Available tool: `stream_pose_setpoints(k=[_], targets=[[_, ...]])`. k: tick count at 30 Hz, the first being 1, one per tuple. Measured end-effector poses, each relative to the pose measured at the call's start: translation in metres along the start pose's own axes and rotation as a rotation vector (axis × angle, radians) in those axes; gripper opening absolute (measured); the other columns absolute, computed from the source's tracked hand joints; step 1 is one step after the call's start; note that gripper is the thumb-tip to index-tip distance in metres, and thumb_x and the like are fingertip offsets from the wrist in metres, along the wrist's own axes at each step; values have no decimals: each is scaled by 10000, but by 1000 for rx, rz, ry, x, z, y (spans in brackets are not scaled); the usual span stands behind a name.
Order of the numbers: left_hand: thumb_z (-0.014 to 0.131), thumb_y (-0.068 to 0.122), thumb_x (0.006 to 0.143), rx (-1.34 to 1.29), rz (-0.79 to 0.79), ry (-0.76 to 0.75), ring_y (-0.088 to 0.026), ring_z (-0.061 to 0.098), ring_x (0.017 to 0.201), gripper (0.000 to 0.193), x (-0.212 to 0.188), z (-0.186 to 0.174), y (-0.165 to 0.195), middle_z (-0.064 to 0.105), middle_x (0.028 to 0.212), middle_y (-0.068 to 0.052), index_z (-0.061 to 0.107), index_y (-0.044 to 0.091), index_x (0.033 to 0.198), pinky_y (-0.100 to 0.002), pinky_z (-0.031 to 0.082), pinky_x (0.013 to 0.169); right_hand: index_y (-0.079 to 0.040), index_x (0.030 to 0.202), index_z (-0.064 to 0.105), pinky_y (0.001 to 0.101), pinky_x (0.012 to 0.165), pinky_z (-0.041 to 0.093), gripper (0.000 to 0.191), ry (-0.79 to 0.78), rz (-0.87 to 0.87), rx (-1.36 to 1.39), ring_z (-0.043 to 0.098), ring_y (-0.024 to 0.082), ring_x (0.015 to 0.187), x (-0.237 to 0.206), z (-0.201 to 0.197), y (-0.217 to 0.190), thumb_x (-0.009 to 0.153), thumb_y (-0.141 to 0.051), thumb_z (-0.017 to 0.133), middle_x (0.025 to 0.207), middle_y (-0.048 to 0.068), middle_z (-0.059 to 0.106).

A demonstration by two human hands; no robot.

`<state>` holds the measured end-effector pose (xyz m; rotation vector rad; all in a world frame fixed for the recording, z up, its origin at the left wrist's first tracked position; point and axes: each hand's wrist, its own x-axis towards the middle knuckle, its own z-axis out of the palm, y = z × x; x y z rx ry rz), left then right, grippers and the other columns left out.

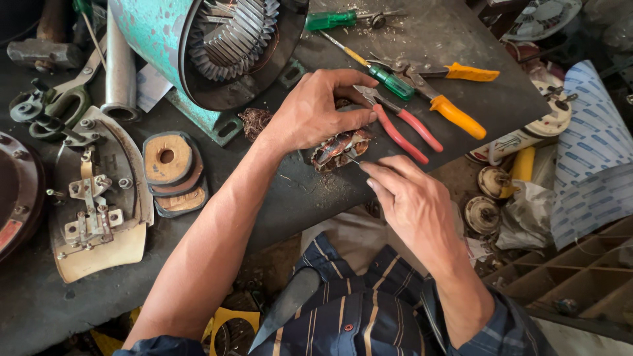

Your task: The person removes copper wire and insulation from a cylindrical electrical component using pliers and a screwdriver. They repeatedly pull, cut, and scrape material from the component while rotating it on the workbench.

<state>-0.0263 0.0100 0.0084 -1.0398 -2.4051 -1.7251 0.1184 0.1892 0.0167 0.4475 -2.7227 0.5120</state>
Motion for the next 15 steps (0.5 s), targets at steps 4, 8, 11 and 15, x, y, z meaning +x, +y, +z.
stream_pose_setpoints(k=[4, 8, 11, 15], targets=[[817, 289, 792, -11, 1, -10, -179, 805, 943, 523, 1, 0, 0, 811, 978, -111, 710, 33, 1236, -309, 601, 863, -104, 1122, 764, 395, 755, 569, 236, -37, -22, -2, 706, 296, 853, 2, -2, 3, 889, -97, 727, 1041, 64, 717], [820, 294, 784, 11, 11, -10, -178, 803, 921, 531, 1, 2, -2, 809, 967, -111, 712, 32, 1233, -311, 604, 847, -77, 1088, 766, 397, 764, 565, 219, -48, -85, -12, 712, 301, 862, 9, -4, 8, 873, -92, 726, 1039, 72, 726], [817, 282, 789, 13, 31, -4, -177, 803, 910, 524, 3, 4, -5, 809, 966, -118, 710, 23, 1232, -312, 607, 838, -75, 1058, 771, 395, 739, 564, 199, -125, -31, 33, 711, 289, 799, 17, -6, 13, 864, -106, 739, 1003, 72, 728], [813, 277, 810, -39, -28, 7, -155, 800, 881, 497, 7, 3, -10, 814, 955, -112, 704, 14, 1217, -295, 605, 832, -76, 1065, 776, 402, 710, 555, 206, -127, -3, 57, 699, 291, 773, 18, -3, 16, 862, -82, 743, 951, 82, 706]])
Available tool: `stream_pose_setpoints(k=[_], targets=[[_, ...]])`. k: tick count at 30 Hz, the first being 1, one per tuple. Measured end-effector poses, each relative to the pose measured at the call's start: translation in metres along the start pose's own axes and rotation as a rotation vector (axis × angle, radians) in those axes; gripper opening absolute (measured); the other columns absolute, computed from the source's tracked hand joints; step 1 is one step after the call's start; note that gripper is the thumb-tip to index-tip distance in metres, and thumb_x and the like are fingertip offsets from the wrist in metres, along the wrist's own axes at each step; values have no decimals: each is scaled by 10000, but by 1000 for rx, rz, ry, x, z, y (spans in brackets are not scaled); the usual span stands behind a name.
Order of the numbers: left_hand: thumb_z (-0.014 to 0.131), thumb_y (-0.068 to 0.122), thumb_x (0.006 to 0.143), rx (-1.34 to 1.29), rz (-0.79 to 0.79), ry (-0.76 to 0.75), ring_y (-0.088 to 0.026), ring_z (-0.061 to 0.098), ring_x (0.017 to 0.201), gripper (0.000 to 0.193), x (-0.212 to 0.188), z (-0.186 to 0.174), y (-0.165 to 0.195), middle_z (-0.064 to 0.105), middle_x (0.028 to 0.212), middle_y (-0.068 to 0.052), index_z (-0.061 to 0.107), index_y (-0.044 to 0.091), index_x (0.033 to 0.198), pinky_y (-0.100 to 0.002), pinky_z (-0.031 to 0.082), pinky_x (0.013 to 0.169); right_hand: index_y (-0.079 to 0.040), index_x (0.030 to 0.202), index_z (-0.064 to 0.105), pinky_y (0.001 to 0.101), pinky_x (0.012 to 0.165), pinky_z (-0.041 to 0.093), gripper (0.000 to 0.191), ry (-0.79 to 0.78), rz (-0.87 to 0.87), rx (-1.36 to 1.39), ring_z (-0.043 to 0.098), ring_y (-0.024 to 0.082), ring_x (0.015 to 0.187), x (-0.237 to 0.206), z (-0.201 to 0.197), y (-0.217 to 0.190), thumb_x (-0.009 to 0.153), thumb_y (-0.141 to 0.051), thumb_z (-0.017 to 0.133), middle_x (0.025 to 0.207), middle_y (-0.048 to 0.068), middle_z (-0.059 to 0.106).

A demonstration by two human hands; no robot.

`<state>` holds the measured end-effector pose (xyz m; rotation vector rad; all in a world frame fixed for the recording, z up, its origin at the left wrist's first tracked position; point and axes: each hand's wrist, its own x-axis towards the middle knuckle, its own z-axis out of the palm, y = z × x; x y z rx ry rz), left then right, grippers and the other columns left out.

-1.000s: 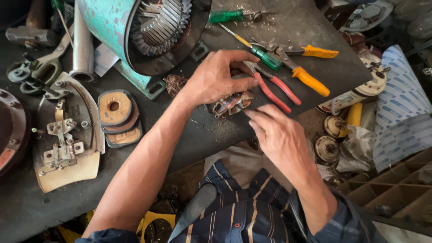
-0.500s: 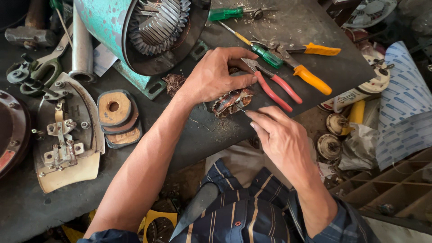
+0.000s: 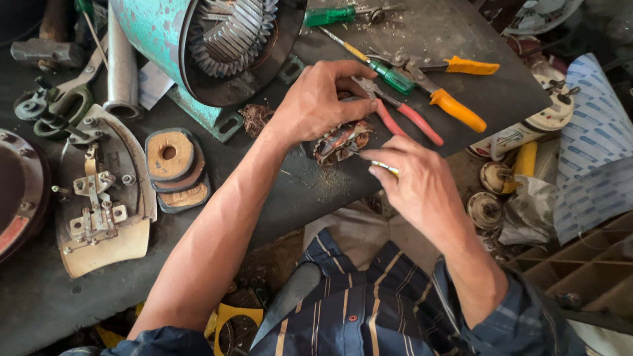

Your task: The person removes copper wire and insulation from a cylindrical electrical component using pliers and a screwdriver. They repeatedly pull, cut, and scrape material from the component while rotating it on the workbench.

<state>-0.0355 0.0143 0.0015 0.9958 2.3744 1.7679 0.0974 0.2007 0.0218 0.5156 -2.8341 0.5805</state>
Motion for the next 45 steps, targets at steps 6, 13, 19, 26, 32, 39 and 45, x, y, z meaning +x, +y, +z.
stream_pose_setpoints(k=[6, 13, 19, 26, 32, 39, 45], targets=[[792, 231, 806, -94, -74, -9, -122, 772, 838, 462, 11, -2, -7, 817, 930, -99, 716, 8, 1204, -282, 595, 789, -88, 1120, 763, 394, 739, 568, 253, 218, -98, -80, 698, 292, 829, -12, 27, -3, 871, -52, 742, 984, 73, 668], [785, 176, 823, -156, -96, -41, -120, 757, 846, 435, 11, -2, -15, 809, 940, -100, 702, -4, 1211, -274, 602, 784, -110, 1153, 755, 393, 726, 572, 263, 217, -56, -84, 699, 288, 804, -17, 32, -6, 894, -69, 734, 1005, 75, 661], [767, 98, 885, -356, -111, -44, -105, 721, 876, 388, 3, -6, -21, 797, 986, -108, 683, -23, 1244, -274, 598, 791, -147, 1156, 771, 386, 716, 573, 254, 112, 21, -130, 703, 272, 778, -16, 11, -14, 909, -130, 715, 1037, 46, 694], [775, 120, 893, -333, -84, -37, -88, 727, 896, 390, 0, -5, -21, 801, 988, -82, 685, -7, 1251, -264, 607, 811, -152, 1125, 785, 352, 689, 565, 220, 35, -4, -128, 711, 231, 775, -7, -2, -12, 915, -161, 718, 1021, 0, 728], [781, 127, 884, -283, -83, -34, -84, 725, 887, 395, -1, -5, -16, 806, 978, -75, 693, -3, 1246, -264, 605, 805, -147, 1119, 785, 347, 706, 573, 238, -44, -52, -173, 715, 219, 795, 4, -11, -10, 890, -156, 721, 1028, 0, 727], [773, 134, 869, -238, -75, -29, -94, 743, 903, 415, -2, -4, -9, 812, 984, -88, 686, -6, 1250, -264, 614, 820, -170, 1055, 801, 403, 734, 564, 210, -122, -43, -222, 711, 261, 830, 18, -17, -7, 857, -198, 734, 966, 6, 725], [779, 226, 852, 43, -52, 63, -102, 787, 855, 385, 1, 1, -8, 829, 961, -114, 746, 5, 1166, -273, 599, 827, -155, 1047, 794, 404, 720, 575, 193, -112, -48, -348, 720, 255, 807, 22, -1, -4, 871, -152, 715, 944, 26, 731]])
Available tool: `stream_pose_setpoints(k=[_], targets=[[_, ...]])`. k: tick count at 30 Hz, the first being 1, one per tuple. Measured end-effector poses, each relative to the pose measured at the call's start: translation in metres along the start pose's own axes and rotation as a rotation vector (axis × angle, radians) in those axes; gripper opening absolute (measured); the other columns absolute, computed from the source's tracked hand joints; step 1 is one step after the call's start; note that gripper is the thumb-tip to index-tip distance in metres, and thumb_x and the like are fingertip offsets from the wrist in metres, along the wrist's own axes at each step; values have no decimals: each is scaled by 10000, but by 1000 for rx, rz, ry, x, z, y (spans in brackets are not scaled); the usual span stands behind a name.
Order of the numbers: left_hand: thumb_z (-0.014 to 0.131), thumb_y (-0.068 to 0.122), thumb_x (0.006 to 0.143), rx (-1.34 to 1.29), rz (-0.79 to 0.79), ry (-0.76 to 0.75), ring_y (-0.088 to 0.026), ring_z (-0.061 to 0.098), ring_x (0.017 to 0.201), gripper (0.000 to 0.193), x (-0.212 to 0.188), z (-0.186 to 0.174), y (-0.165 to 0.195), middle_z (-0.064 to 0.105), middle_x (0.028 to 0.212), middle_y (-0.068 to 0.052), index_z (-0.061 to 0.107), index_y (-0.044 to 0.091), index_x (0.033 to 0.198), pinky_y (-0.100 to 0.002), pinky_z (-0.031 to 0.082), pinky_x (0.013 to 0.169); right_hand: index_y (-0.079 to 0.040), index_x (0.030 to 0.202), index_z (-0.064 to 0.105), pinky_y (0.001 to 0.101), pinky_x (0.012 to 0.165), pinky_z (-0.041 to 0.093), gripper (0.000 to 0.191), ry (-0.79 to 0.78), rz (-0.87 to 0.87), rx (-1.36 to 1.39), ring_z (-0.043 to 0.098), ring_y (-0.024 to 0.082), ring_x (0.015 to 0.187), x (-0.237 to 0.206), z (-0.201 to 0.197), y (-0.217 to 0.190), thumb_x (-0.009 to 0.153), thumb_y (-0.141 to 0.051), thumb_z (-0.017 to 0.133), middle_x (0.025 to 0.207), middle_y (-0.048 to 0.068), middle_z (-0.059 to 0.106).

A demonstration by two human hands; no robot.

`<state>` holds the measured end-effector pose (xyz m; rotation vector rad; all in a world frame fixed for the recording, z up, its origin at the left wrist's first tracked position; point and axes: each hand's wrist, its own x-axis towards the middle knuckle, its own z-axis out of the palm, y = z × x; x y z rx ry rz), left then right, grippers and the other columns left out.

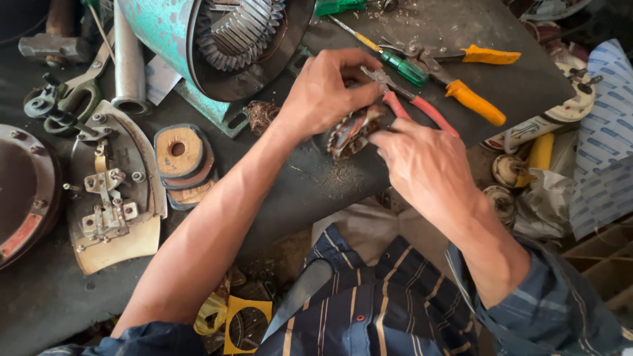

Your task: The person removes copper wire and insulation from a cylindrical electrical component using pliers and a screwdriver. They repeatedly pull, cut, and scrape material from the component while rotating it on the workbench.

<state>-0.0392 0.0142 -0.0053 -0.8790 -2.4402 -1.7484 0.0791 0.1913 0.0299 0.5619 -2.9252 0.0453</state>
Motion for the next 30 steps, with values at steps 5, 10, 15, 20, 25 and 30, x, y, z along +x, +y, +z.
stream_pose_setpoints(k=[5, 10, 15, 20, 25, 30], targets=[[757, 231, 832, -155, -60, 19, -132, 787, 850, 423, 2, 1, -1, 816, 960, -109, 704, -11, 1174, -286, 612, 788, -113, 1041, 768, 366, 692, 571, 188, 195, -124, 77, 753, 237, 966, -1, 4, -3, 867, -130, 698, 968, 25, 724], [755, 245, 829, -98, -45, 33, -129, 797, 851, 411, 0, 0, -2, 822, 930, -94, 719, 3, 1159, -286, 604, 802, -143, 1078, 793, 374, 648, 559, 202, 101, 7, 60, 704, 254, 759, -17, -12, -4, 893, -164, 714, 948, 2, 741], [756, 256, 836, -123, -34, 39, -115, 794, 861, 398, -1, 0, -1, 825, 933, -88, 730, 5, 1145, -279, 605, 813, -147, 1085, 791, 373, 663, 559, 208, 131, -17, 96, 704, 256, 781, -18, -16, -6, 893, -161, 709, 979, -2, 746], [766, 256, 829, -125, -61, 25, -106, 786, 839, 405, 0, -1, 0, 824, 931, -84, 727, 8, 1147, -278, 606, 795, -152, 1080, 791, 371, 653, 556, 207, 126, -45, 102, 705, 259, 778, -15, -16, -7, 888, -172, 717, 969, -7, 744], [765, 246, 816, -116, -87, 28, -109, 780, 813, 413, 0, -1, 1, 826, 915, -83, 728, 12, 1154, -279, 605, 786, -159, 1075, 796, 369, 621, 554, 215, 74, -26, 74, 703, 253, 741, -14, -19, -7, 877, -178, 715, 944, -12, 742], [767, 246, 818, -118, -71, 29, -104, 781, 819, 411, 1, 0, 1, 826, 917, -83, 730, 10, 1152, -276, 602, 794, -148, 1073, 792, 371, 620, 557, 205, 81, -41, 63, 700, 253, 727, -12, -20, -10, 891, -176, 703, 928, 3, 730]])
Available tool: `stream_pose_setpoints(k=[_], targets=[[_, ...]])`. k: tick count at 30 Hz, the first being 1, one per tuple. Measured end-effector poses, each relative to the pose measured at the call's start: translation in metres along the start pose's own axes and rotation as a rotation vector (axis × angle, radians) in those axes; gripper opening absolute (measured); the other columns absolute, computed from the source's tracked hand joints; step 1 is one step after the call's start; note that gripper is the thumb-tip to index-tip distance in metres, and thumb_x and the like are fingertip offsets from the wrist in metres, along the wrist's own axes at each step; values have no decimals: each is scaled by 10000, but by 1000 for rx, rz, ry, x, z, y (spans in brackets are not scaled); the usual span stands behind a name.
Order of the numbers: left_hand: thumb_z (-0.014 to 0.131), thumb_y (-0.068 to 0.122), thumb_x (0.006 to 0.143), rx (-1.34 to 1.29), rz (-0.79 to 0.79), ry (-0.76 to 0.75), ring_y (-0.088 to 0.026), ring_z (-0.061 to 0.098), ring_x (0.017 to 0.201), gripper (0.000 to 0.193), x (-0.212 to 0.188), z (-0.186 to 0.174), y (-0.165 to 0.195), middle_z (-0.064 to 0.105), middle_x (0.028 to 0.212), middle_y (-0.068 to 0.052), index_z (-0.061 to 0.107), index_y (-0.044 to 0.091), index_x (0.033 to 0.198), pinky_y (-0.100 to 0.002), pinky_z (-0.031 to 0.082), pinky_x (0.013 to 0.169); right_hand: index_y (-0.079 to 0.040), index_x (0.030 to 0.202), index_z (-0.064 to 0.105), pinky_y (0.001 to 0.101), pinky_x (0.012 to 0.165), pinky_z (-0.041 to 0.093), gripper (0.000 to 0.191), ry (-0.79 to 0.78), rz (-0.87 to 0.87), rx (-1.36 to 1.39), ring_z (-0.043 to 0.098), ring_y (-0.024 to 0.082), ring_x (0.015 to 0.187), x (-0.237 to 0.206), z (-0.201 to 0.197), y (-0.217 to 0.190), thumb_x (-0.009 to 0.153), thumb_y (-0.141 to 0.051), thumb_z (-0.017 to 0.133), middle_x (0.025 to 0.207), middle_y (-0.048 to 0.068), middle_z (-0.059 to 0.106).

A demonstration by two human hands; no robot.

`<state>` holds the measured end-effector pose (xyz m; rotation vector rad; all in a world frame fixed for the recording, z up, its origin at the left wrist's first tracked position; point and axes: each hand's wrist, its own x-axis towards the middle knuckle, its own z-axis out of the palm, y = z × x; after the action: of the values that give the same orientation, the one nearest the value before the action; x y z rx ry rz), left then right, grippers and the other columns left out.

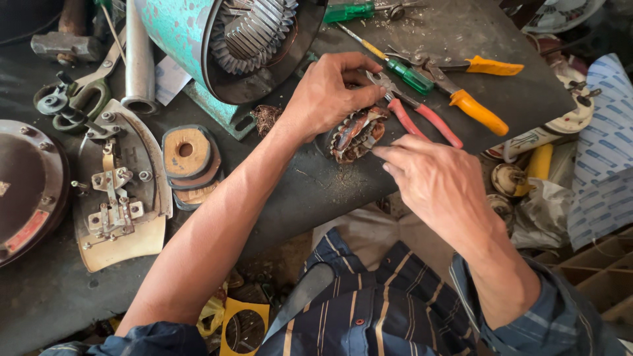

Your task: The person removes copper wire and insulation from a cylindrical electrical component using pliers and a screwdriver. They repeatedly pull, cut, and scrape material from the component while rotating it on the workbench.

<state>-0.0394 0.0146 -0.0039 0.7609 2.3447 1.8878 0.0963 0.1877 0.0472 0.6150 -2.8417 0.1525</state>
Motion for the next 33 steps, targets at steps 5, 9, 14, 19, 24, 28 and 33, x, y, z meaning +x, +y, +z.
stream_pose_setpoints(k=[5, 9, 14, 19, 24, 28, 33], targets=[[755, 263, 819, 2, -7, 0, -112, 796, 832, 415, 0, 1, -2, 828, 925, -82, 731, 12, 1148, -277, 614, 799, -115, 1079, 788, 392, 639, 558, 216, 10, -14, 19, 702, 268, 737, 0, 0, -4, 892, -137, 682, 929, 28, 727], [762, 283, 827, 33, 15, 23, -126, 803, 844, 415, 0, 1, -4, 823, 935, -91, 732, 12, 1140, -282, 613, 802, -110, 1097, 787, 407, 703, 568, 251, 44, -26, -51, 709, 272, 821, -4, 4, -6, 886, -76, 655, 963, 44, 722], [732, 361, 851, 136, 78, 39, -183, 800, 871, 421, 0, 1, -5, 804, 925, -120, 749, 35, 1118, -317, 592, 810, -109, 1145, 780, 395, 772, 578, 339, 166, -37, -61, 698, 283, 908, -14, 16, -6, 849, -39, 631, 1076, 65, 728], [660, 402, 870, 185, 41, 32, -236, 802, 892, 440, -3, 4, -2, 797, 913, -130, 760, 64, 1133, -339, 579, 847, -121, 1150, 787, 394, 775, 575, 330, 214, 57, -56, 696, 271, 851, -20, 33, -9, 875, -25, 631, 1062, 52, 732], [684, 404, 862, 222, 71, 56, -279, 777, 947, 470, -7, 5, 2, 788, 970, -149, 748, 58, 1172, -357, 559, 867, -113, 1146, 779, 384, 699, 569, 322, 219, 98, -93, 704, 254, 815, -24, 42, -16, 859, -51, 648, 1068, 59, 733], [704, 403, 858, 212, 86, 35, -271, 769, 982, 514, -8, 4, 1, 784, 1031, -162, 717, 39, 1220, -352, 555, 890, -114, 1138, 763, 374, 696, 571, 314, 206, 95, -73, 709, 238, 827, -23, 48, -15, 853, -54, 648, 1066, 42, 723], [713, 325, 824, 25, -40, 51, -190, 770, 958, 535, -5, 0, -5, 804, 1037, -136, 696, 34, 1272, -314, 580, 887, -105, 1181, 755, 368, 715, 565, 375, 323, 122, -16, 696, 235, 808, -23, 65, -21, 832, -9, 657, 1049, 34, 708]])
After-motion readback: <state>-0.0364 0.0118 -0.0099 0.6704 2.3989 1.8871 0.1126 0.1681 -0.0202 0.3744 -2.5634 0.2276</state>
